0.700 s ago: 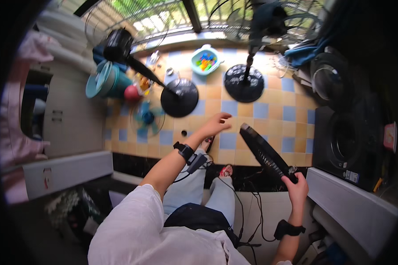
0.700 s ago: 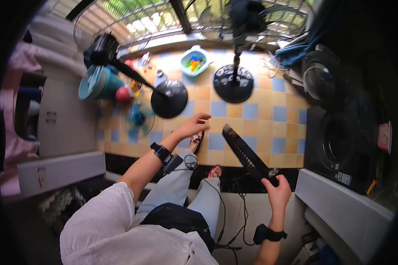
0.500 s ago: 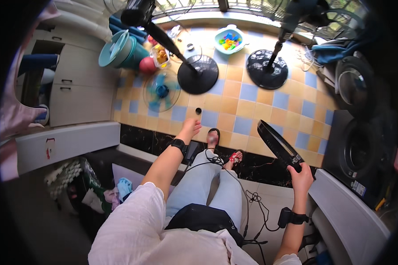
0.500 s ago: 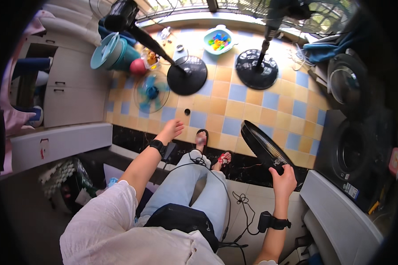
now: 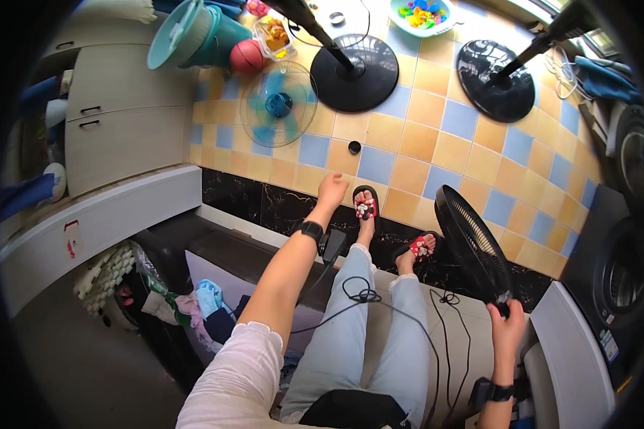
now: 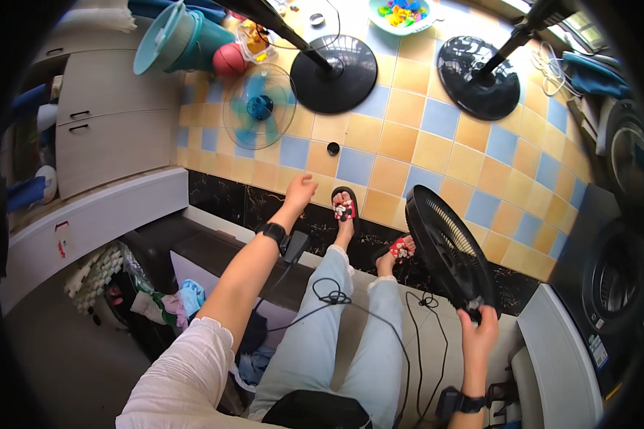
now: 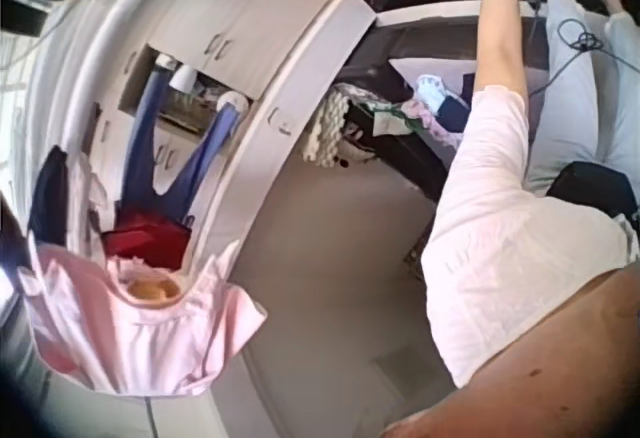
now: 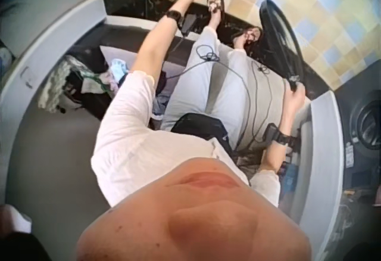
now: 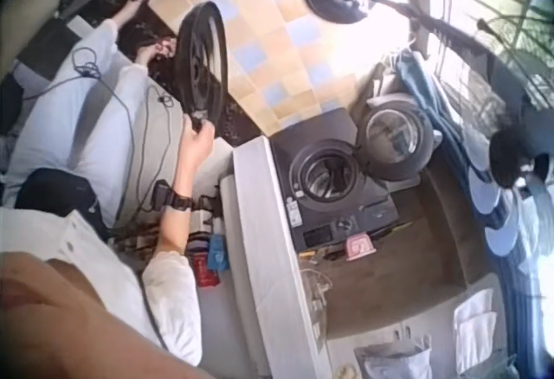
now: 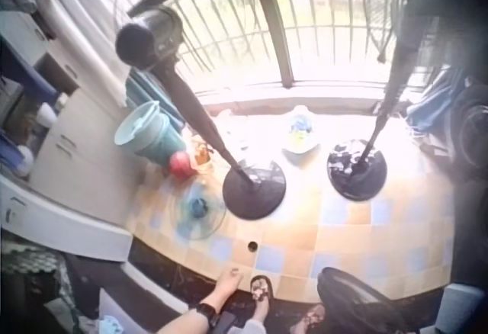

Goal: Assembling the grill and blades of a pedestal fan.

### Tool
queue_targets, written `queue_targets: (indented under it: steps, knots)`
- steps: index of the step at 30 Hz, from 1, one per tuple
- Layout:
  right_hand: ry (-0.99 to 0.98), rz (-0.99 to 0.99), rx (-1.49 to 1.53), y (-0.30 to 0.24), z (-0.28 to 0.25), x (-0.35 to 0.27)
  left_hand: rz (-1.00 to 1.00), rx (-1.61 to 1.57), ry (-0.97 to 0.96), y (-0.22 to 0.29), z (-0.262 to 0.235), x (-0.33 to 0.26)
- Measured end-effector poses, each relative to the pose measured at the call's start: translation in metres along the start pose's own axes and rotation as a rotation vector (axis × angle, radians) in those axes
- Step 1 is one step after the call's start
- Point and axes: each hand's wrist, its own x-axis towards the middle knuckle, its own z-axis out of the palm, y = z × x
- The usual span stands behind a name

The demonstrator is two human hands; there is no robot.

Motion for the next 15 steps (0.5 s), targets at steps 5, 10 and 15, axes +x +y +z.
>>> queue_targets:
  steps: [5, 10, 15]
  knots:
    - [-0.131, 0.143, -0.028, 0.023, 0.023, -0.01, 0.059, 0.15, -0.055, 0.001, 0.061, 0.108]
    - [-0.13, 0.08, -0.091, 0.073, 0.034, -0.036, 0.227, 0.304, -0.038, -0.011, 0.116, 0.203]
    - [-0.267, 0.447, -0.019, 0.028, 0.037, 0.007, 0.394, 0.479, -0.042, -0.014, 0.198, 0.259]
